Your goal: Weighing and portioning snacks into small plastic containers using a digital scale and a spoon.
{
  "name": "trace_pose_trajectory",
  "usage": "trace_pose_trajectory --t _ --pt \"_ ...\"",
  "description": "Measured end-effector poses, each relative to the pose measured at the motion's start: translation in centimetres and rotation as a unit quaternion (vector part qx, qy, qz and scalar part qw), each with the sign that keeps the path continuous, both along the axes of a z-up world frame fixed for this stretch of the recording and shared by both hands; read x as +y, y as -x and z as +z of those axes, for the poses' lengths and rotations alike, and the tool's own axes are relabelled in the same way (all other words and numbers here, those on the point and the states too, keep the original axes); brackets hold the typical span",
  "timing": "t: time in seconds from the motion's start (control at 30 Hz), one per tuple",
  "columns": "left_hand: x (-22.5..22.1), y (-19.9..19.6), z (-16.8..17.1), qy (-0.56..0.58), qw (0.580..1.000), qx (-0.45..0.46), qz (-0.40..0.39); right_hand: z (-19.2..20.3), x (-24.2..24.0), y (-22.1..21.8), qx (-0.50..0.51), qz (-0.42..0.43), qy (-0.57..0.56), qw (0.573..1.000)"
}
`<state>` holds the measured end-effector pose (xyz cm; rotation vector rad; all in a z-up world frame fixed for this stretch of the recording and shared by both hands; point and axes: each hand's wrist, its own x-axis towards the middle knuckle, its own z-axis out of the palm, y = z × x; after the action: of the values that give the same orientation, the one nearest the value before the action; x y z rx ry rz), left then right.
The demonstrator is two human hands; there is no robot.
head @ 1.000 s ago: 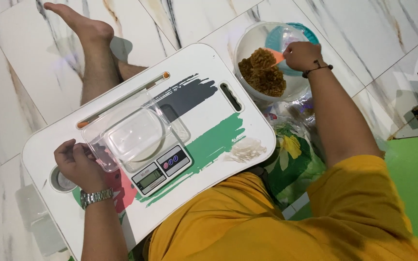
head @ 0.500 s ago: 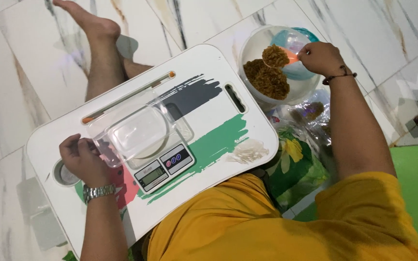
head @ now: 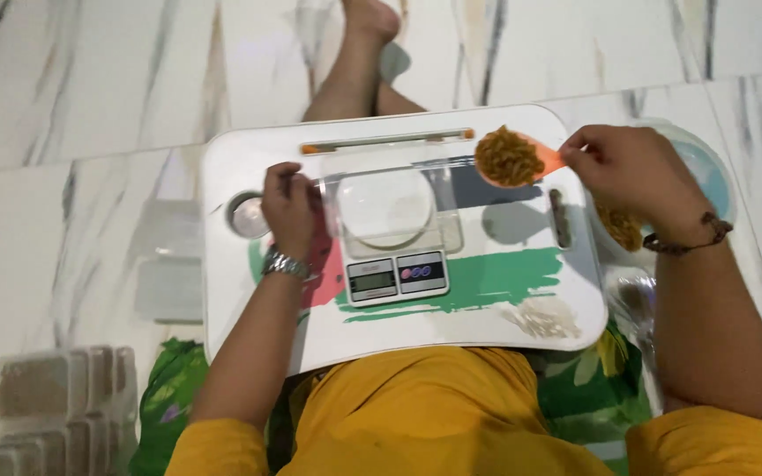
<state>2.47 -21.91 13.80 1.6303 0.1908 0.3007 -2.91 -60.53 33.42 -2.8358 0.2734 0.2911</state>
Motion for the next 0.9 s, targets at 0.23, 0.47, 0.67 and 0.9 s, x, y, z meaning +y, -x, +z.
trace_pose_trajectory --t 0.23,0.47,0.67,0.9 --pt "-0.5 0.3 0.7 0.023 0.999 -0.023 -0.009 -1.7 7.9 -2.3 -0.003 0.104 0.046 0.994" --pt "-0.6 0.2 0.4 0.006 0.999 -0.050 -0.004 -5.0 9.9 -3.4 -0.058 0.148 0.135 0.978" --pt "-0.5 0.3 0.7 0.012 0.998 -0.059 -0.018 -4.0 11.8 -2.3 -0.113 0.154 0.153 0.970" --pt "-0.5 0.4 1.0 0.022 0.997 -0.061 -0.030 -4.3 12.4 -0.6 -0.203 0.186 0.166 0.947"
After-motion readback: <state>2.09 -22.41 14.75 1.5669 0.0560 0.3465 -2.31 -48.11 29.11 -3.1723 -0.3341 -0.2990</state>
